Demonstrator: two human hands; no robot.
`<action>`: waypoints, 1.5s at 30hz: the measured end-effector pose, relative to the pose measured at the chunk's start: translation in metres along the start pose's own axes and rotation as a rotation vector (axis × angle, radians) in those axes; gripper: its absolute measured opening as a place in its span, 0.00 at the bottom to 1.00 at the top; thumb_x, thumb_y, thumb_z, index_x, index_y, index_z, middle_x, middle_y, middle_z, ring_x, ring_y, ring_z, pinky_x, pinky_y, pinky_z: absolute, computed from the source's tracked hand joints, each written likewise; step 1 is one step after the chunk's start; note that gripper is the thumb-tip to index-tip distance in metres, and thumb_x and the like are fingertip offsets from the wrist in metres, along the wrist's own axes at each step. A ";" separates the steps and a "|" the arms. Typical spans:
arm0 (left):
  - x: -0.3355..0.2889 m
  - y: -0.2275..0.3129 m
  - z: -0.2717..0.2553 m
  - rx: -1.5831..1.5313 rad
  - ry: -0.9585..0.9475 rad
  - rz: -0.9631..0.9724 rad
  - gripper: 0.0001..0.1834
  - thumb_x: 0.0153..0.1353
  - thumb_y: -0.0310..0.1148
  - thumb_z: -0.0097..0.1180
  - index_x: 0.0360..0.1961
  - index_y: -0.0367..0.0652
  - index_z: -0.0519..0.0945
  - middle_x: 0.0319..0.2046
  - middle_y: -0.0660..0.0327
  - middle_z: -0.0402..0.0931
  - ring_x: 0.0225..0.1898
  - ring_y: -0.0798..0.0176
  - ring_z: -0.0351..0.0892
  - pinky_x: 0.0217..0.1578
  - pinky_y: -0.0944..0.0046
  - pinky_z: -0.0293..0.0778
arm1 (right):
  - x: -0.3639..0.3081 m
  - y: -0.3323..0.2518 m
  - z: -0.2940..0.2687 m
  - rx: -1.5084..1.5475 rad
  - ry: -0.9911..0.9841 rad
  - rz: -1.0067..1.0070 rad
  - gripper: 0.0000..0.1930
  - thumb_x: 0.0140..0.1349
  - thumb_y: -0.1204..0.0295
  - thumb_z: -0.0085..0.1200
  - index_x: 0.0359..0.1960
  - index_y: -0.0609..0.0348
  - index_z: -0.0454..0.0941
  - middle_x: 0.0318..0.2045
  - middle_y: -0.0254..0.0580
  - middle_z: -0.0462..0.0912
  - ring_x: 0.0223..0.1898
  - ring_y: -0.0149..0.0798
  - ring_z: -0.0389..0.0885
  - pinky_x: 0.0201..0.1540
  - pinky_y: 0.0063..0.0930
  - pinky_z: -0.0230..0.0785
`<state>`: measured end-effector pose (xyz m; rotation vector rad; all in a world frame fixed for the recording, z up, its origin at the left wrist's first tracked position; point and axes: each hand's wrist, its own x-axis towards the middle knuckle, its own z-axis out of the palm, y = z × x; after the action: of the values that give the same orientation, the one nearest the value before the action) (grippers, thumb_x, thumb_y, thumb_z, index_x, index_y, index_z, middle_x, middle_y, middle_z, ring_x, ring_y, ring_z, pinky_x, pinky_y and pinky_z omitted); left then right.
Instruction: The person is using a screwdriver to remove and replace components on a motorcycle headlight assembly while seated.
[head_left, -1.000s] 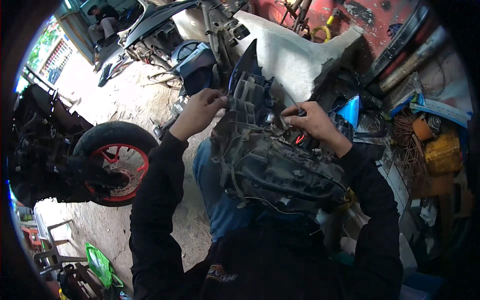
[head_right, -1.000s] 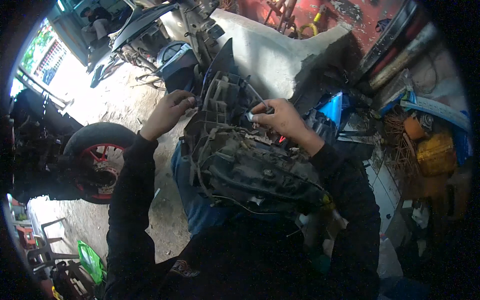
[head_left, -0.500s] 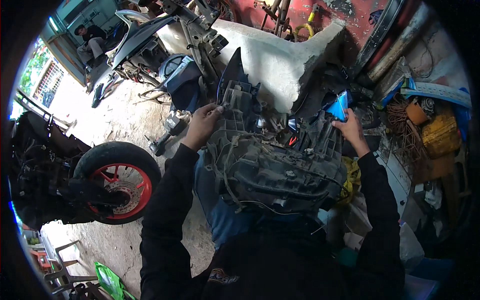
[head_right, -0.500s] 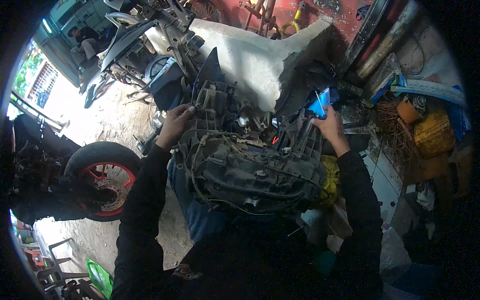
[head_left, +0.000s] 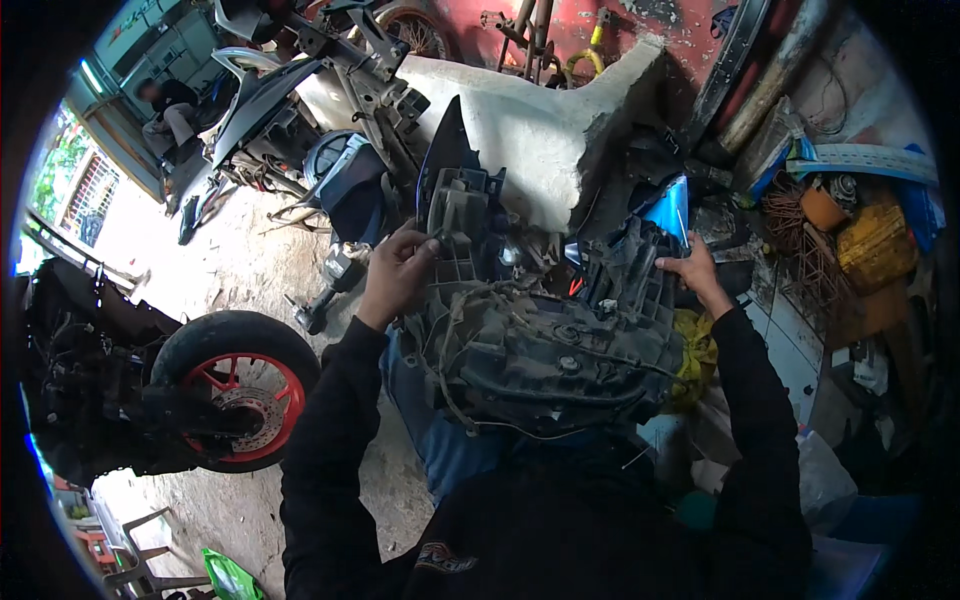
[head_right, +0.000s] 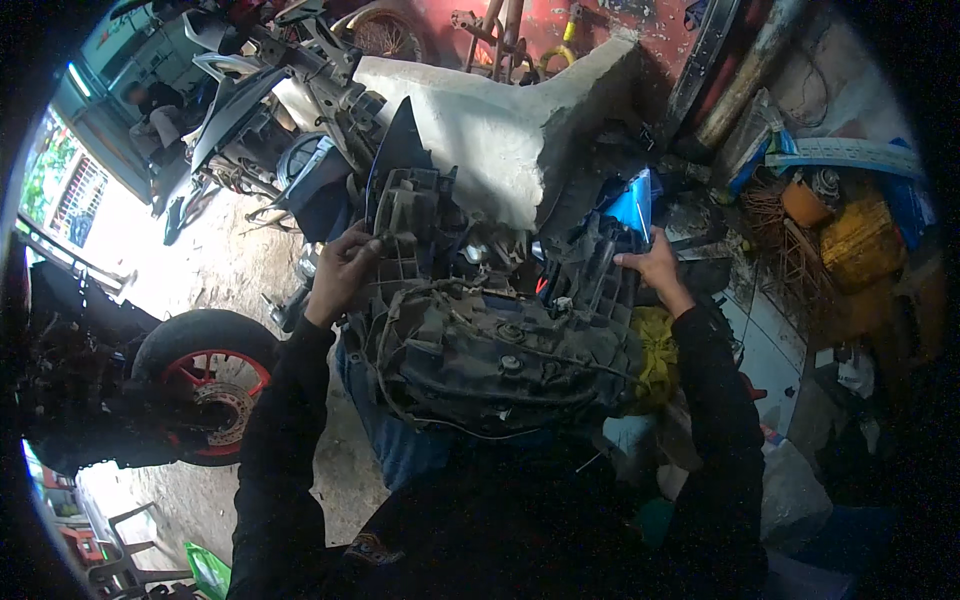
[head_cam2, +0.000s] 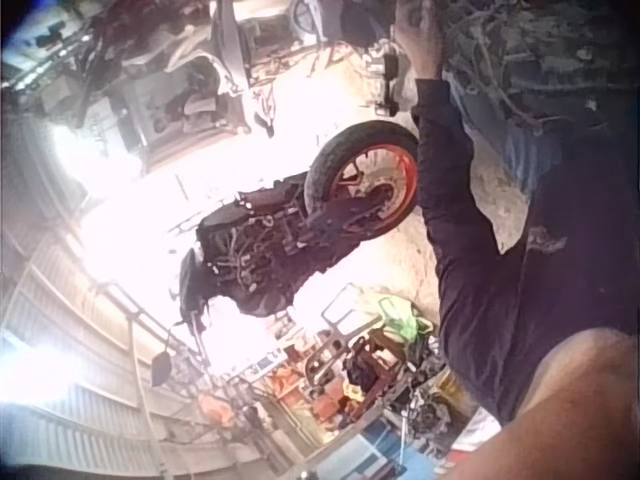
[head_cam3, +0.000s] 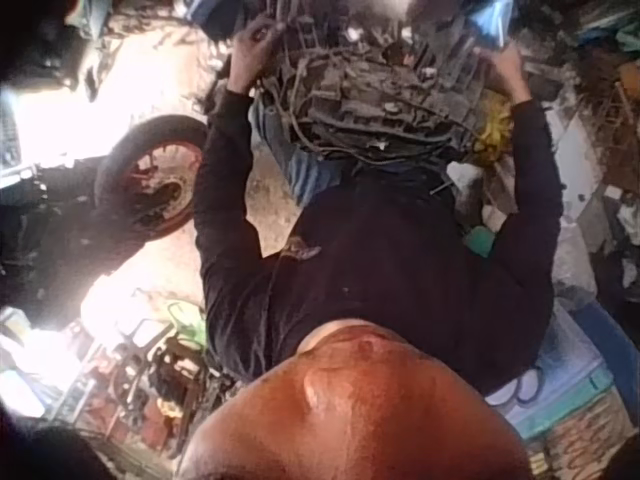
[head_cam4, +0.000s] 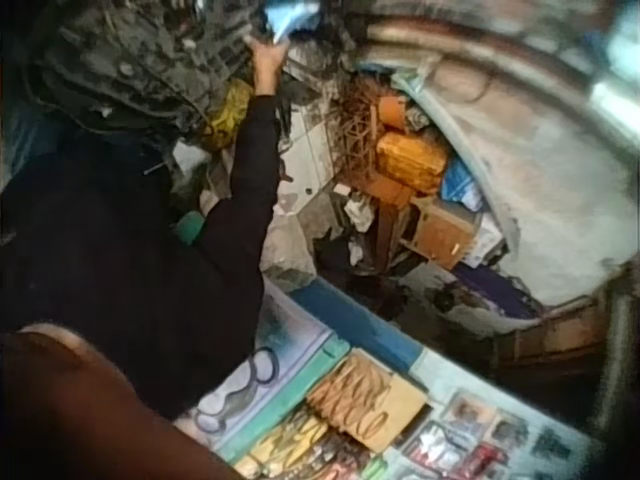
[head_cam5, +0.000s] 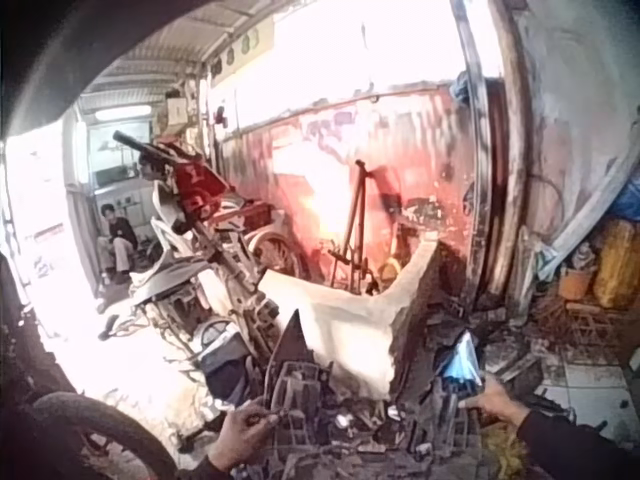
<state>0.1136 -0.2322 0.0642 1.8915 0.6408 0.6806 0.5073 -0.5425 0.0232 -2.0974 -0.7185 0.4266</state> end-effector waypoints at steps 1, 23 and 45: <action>-0.001 -0.005 -0.003 0.063 0.010 -0.003 0.12 0.63 0.35 0.56 0.32 0.34 0.78 0.27 0.66 0.74 0.30 0.76 0.70 0.32 0.71 0.67 | 0.001 -0.006 0.002 0.009 -0.010 -0.007 0.50 0.42 0.66 0.72 0.65 0.64 0.52 0.25 0.37 0.77 0.15 0.27 0.69 0.15 0.24 0.58; 0.040 0.060 0.020 0.391 -0.135 0.357 0.14 0.56 0.37 0.61 0.37 0.36 0.83 0.58 0.50 0.69 0.50 0.46 0.76 0.50 0.56 0.71 | -0.011 -0.212 0.134 0.080 -0.514 -0.519 0.19 0.55 0.69 0.63 0.47 0.65 0.79 0.33 0.38 0.83 0.36 0.26 0.78 0.43 0.23 0.71; 0.087 0.045 0.034 0.636 -0.459 0.386 0.21 0.55 0.38 0.60 0.48 0.39 0.77 0.50 0.48 0.73 0.54 0.44 0.70 0.54 0.52 0.67 | 0.231 -0.167 0.101 -0.729 0.375 -0.598 0.11 0.57 0.64 0.54 0.35 0.56 0.80 0.34 0.50 0.82 0.38 0.54 0.80 0.43 0.45 0.72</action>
<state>0.2048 -0.2101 0.1088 2.6931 0.1948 0.2550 0.5765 -0.2562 0.0918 -2.3482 -1.3403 -0.6343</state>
